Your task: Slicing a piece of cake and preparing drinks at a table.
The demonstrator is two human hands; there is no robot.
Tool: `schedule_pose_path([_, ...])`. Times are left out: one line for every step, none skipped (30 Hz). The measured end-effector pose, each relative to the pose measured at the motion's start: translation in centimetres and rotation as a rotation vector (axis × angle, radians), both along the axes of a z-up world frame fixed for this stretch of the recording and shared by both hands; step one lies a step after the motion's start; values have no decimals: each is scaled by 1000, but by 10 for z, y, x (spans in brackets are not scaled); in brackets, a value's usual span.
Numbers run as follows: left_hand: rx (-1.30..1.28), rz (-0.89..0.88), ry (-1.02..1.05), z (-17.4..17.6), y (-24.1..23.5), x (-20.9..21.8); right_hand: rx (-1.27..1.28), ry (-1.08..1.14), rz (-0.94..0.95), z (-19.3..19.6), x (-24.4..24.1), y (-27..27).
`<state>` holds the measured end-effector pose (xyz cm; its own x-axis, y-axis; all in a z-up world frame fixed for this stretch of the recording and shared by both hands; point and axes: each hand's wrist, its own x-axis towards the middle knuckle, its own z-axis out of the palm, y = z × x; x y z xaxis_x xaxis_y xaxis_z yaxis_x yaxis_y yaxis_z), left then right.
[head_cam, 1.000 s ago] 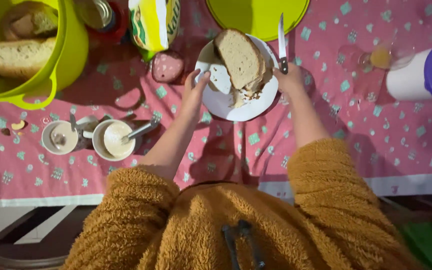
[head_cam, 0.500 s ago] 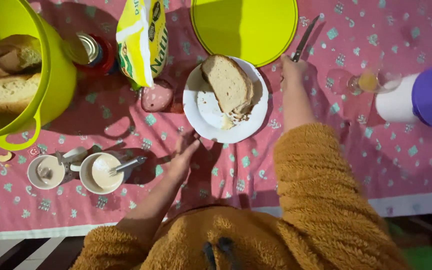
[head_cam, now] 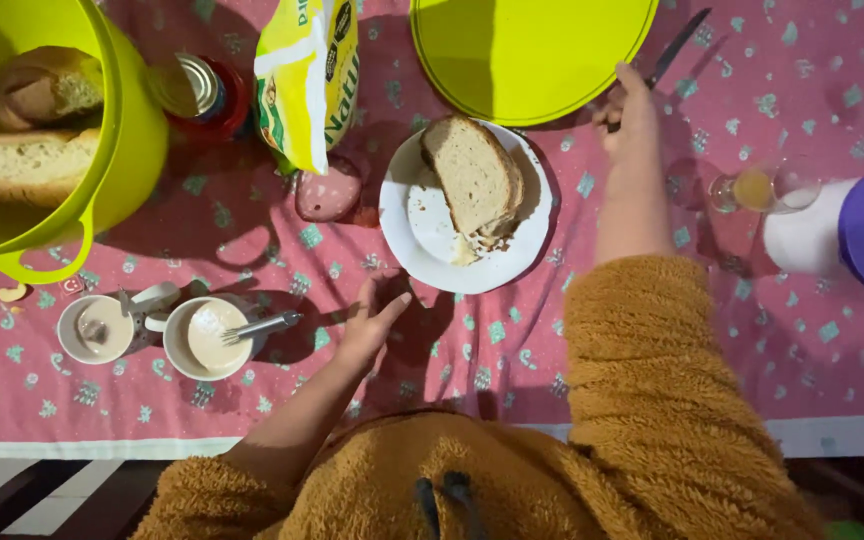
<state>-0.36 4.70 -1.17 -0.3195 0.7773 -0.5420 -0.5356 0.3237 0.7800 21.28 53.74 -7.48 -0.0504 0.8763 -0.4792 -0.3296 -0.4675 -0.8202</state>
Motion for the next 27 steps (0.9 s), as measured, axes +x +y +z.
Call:
schedule_pose_path([1, -32, 121, 0, -3, -1, -36, 14, -12, 7, -1, 3])
schedule_pose_path([2, -64, 243, 1, -6, -2, -72, 28, -23, 15, -1, 5])
schedule_pose_path([7, -64, 250, 8, -8, -3, -66, 35, -24, 26, -2, 6])
schedule_pose_path([-46, -61, 216, 16, -10, -3, 34, -35, -5, 37, -3, 7])
schedule_pose_path([-100, -61, 180, 23, -14, -2, 133, -108, 11, 49, 0, 7])
schedule_pose_path([-95, -64, 184, 20, -19, -3, 137, -104, 7, 58, 5, 5])
schedule_pose_path([-21, -82, 311, 17, -25, 0, 111, -93, -12, 67, 12, 3])
schedule_pose_path([53, -99, 437, 13, -32, 2, 85, -82, -31, 76, 20, -1])
schedule_pose_path([57, -99, 437, 30, -33, 3, 88, -83, -32, 90, 32, -14])
schedule_pose_path([194, -126, 624, 48, -35, 3, 251, -74, 17, 104, 44, -29])
schedule_pose_path([332, -151, 809, 65, -37, 4, 414, -64, 70, 119, 55, -42])
schedule_pose_path([335, -147, 807, 82, -36, 6, 418, -66, 72, 126, 80, -55])
schedule_pose_path([348, -198, 929, 98, -37, 8, 453, -13, 46, 132, 104, -67])
schedule_pose_path([360, -249, 1051, 114, -38, 9, 488, 39, 20, 139, 128, -80])
schedule_pose_path([363, -242, 1050, 127, -36, 11, 493, 37, 26, 160, 142, -109])
schedule_pose_path([466, -244, 1182, 139, -34, 14, 480, 59, 20, 181, 156, -139])
schedule_pose_path([571, -246, 1316, 152, -32, 16, 469, 83, 13, 201, 170, -167])
schedule_pose_path([574, -237, 1317, 160, -28, 20, 476, 82, 17, 210, 175, -195])
schedule_pose_path([658, -255, 1504, 168, -25, 24, 541, 96, 96, 218, 180, -223])
schedule_pose_path([740, -273, 1692, 176, -22, 29, 608, 107, 172, 226, 186, -250])
schedule_pose_path([741, -271, 1695, 188, -19, 33, 611, 109, 172, 228, 181, -271])
schedule_pose_path([750, -307, 1818, 200, -16, 37, 513, 144, 93, 230, 177, -291])
schedule_pose_path([759, -345, 1940, 213, -11, 41, 414, 175, 12, 232, 174, -311])
schedule_pose_path([761, -346, 1941, 216, -14, 42, 415, 176, 9, 223, 177, -320])
schedule_pose_path([773, -403, 2019, 219, -18, 42, 403, 272, 58, 213, 179, -328])
schedule_pose_path([784, -461, 2096, 222, -21, 41, 392, 368, 108, 202, 181, -337])
schedule_pose_path([786, -466, 2096, 223, -22, 38, 390, 370, 104, 223, 159, -352])
